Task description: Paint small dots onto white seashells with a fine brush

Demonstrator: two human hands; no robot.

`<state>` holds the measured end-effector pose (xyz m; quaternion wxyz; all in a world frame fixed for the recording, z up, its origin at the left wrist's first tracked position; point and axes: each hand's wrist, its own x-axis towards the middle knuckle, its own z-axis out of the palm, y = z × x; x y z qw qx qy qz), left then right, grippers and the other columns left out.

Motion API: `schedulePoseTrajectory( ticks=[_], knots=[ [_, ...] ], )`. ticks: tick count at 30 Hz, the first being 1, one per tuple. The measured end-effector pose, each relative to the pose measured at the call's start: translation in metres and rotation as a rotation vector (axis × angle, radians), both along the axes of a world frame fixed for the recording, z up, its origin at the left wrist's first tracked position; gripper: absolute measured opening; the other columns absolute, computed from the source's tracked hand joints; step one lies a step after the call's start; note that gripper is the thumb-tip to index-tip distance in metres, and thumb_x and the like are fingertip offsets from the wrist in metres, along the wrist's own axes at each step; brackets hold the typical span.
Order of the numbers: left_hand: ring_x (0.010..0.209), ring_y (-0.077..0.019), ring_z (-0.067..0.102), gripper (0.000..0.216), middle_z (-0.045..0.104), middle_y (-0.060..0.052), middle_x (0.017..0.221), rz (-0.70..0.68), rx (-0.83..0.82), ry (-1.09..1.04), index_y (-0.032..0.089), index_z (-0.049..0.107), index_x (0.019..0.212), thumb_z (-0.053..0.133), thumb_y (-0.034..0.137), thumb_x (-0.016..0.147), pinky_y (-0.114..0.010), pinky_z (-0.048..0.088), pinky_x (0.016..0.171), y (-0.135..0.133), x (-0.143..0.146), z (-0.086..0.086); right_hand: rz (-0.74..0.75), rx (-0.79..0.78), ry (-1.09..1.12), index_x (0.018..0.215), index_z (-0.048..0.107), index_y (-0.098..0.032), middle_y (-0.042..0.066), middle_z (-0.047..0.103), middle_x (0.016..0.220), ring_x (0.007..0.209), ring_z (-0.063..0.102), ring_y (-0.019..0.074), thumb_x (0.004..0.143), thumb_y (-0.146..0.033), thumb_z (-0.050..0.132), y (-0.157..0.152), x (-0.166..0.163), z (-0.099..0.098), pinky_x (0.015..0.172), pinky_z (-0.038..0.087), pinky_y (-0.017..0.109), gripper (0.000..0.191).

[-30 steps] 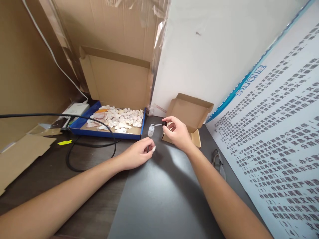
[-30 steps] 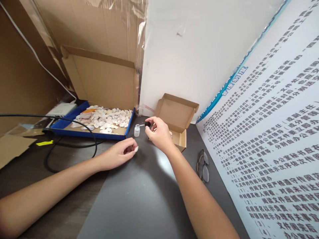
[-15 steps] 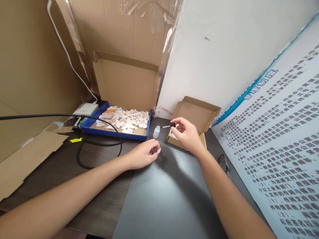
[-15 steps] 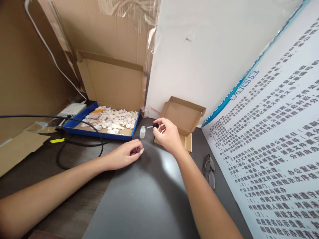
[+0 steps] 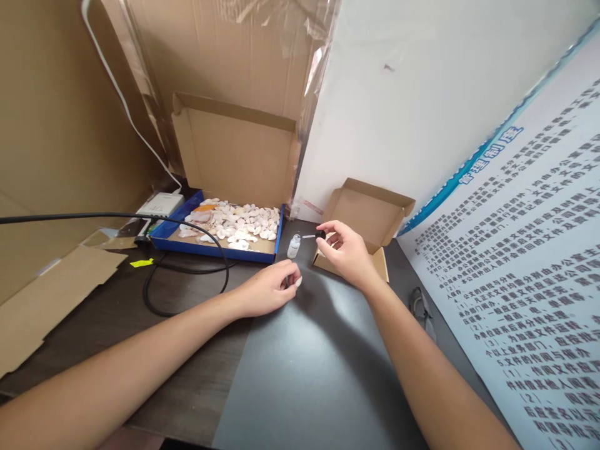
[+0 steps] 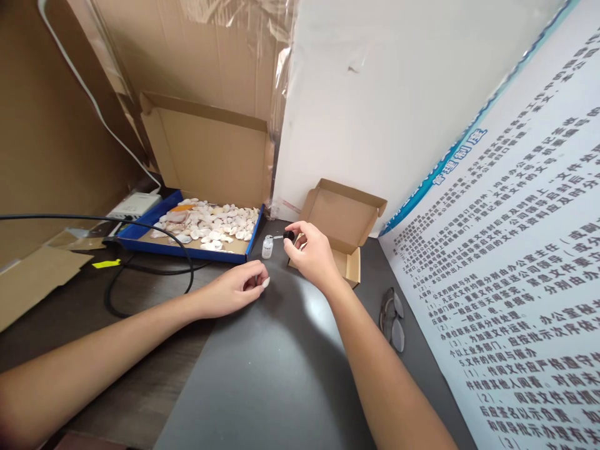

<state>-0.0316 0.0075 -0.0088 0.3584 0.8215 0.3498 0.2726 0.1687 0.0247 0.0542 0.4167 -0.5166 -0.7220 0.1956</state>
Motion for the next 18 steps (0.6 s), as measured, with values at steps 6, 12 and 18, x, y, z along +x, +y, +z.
schedulePoseTrajectory(
  ticks=[6, 12, 18],
  knots=[
    [0.072, -0.0141, 0.049, 0.009, 0.053, 0.000, 0.083, -0.005, 0.001, 0.009, 0.020, 0.051, 0.083, 0.050, 0.025, 0.090, -0.027, 0.040, 0.067, -0.0006, -0.0006, 0.0008, -0.002, -0.009, -0.006, 0.097, 0.066, -0.020, 0.001, 0.061, 0.078, 0.064, 0.057, 0.0151, 0.079, -0.026, 0.061, 0.0011, 0.0030, 0.0030, 0.063, 0.047, 0.029, 0.019],
    [0.071, -0.0140, 0.049, 0.010, 0.053, 0.000, 0.082, 0.004, -0.004, 0.013, 0.019, 0.051, 0.082, 0.049, 0.025, 0.090, -0.027, 0.040, 0.067, -0.0016, 0.0000, 0.0033, -0.008, 0.008, 0.011, 0.097, 0.066, -0.020, 0.000, 0.061, 0.078, 0.064, 0.057, 0.0148, 0.079, -0.027, 0.061, 0.0014, 0.0052, 0.0035, 0.063, 0.047, 0.029, 0.020],
    [0.067, -0.0137, 0.048, 0.013, 0.053, 0.001, 0.076, 0.002, -0.064, 0.015, 0.019, 0.053, 0.082, 0.051, 0.029, 0.090, -0.027, 0.039, 0.065, -0.0019, 0.0012, 0.0037, -0.004, 0.001, 0.003, 0.098, 0.065, -0.019, 0.001, 0.061, 0.078, 0.063, 0.056, 0.0142, 0.080, -0.027, 0.061, 0.0000, 0.0004, 0.0014, 0.064, 0.047, 0.029, 0.020]
  ],
)
